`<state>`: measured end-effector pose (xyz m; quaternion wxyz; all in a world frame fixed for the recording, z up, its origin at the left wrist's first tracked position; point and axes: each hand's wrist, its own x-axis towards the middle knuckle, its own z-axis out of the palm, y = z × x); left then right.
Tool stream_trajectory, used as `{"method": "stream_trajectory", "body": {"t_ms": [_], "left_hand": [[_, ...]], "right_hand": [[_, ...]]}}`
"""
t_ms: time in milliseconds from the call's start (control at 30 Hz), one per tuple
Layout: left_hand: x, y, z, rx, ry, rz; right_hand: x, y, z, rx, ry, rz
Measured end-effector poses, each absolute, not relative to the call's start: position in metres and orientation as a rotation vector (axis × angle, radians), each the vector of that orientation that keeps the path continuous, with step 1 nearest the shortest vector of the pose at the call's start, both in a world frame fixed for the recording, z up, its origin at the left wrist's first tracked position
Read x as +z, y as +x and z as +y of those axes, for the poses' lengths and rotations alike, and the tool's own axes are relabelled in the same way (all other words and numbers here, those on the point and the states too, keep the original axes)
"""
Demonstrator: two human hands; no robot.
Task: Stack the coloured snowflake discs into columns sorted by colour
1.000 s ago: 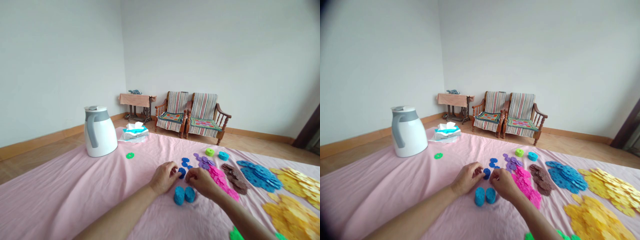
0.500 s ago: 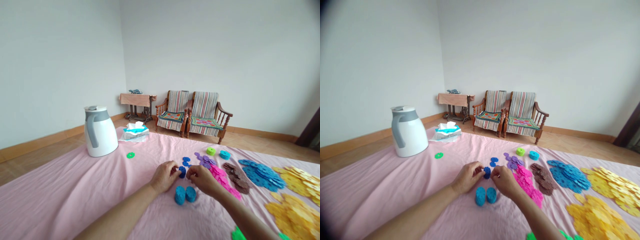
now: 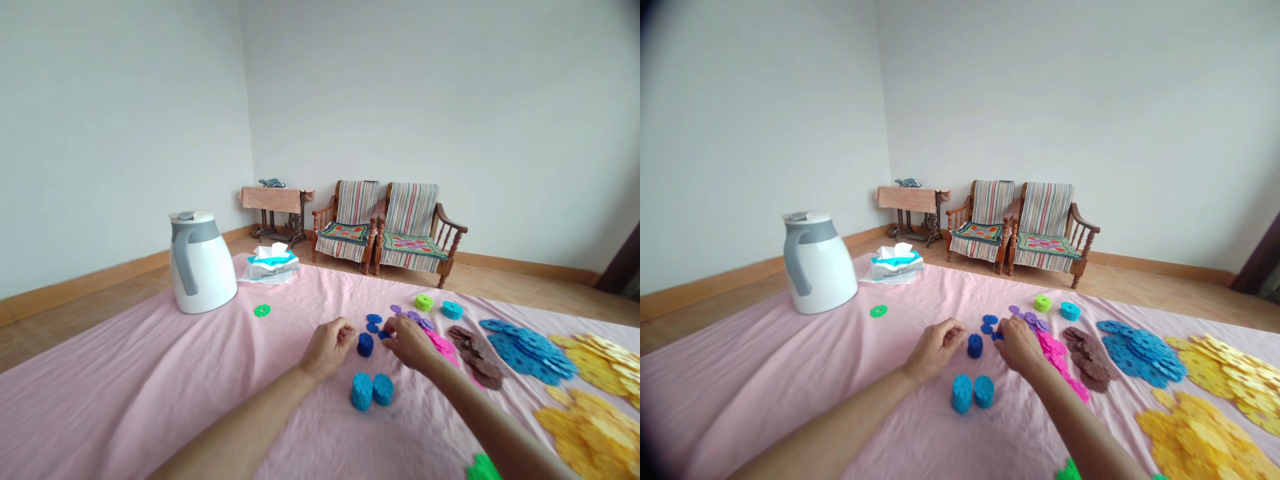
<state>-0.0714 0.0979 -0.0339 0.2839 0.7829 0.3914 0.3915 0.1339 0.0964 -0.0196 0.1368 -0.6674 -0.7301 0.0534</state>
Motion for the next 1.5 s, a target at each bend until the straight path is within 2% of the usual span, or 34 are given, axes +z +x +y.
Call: {"method": "stream_trajectory", "body": {"t_ms": [233,567,833,1033,1300,1500], "left_hand": [[-0.038,-0.072,0.104,1.086,2.02,1.077],[-0.036,-0.071,0.102,1.073,2.033,1.103],[-0.039,-0.071,0.103,1.08,2.048,1.117],[-0.041,-0.071,0.104,1.082,2.043,1.115],[-0.043,-0.071,0.104,1.091,2.023,1.128],[-0.047,-0.072,0.108,1.079,2.03,1.117]], "right_hand": [[-0.023,0.14,0.103,0.382,-1.966,-1.988],[0.001,0.121,0.086,1.022,-1.719,-1.508],[0.01,0.106,0.086,1.193,-1.834,-1.483],[0.001,0.115,0.091,1.105,-1.853,-1.567],[-0.023,0.143,0.125,0.527,-1.877,-1.788],[-0.035,0.135,0.139,0.295,-1.796,-2.047]]}}
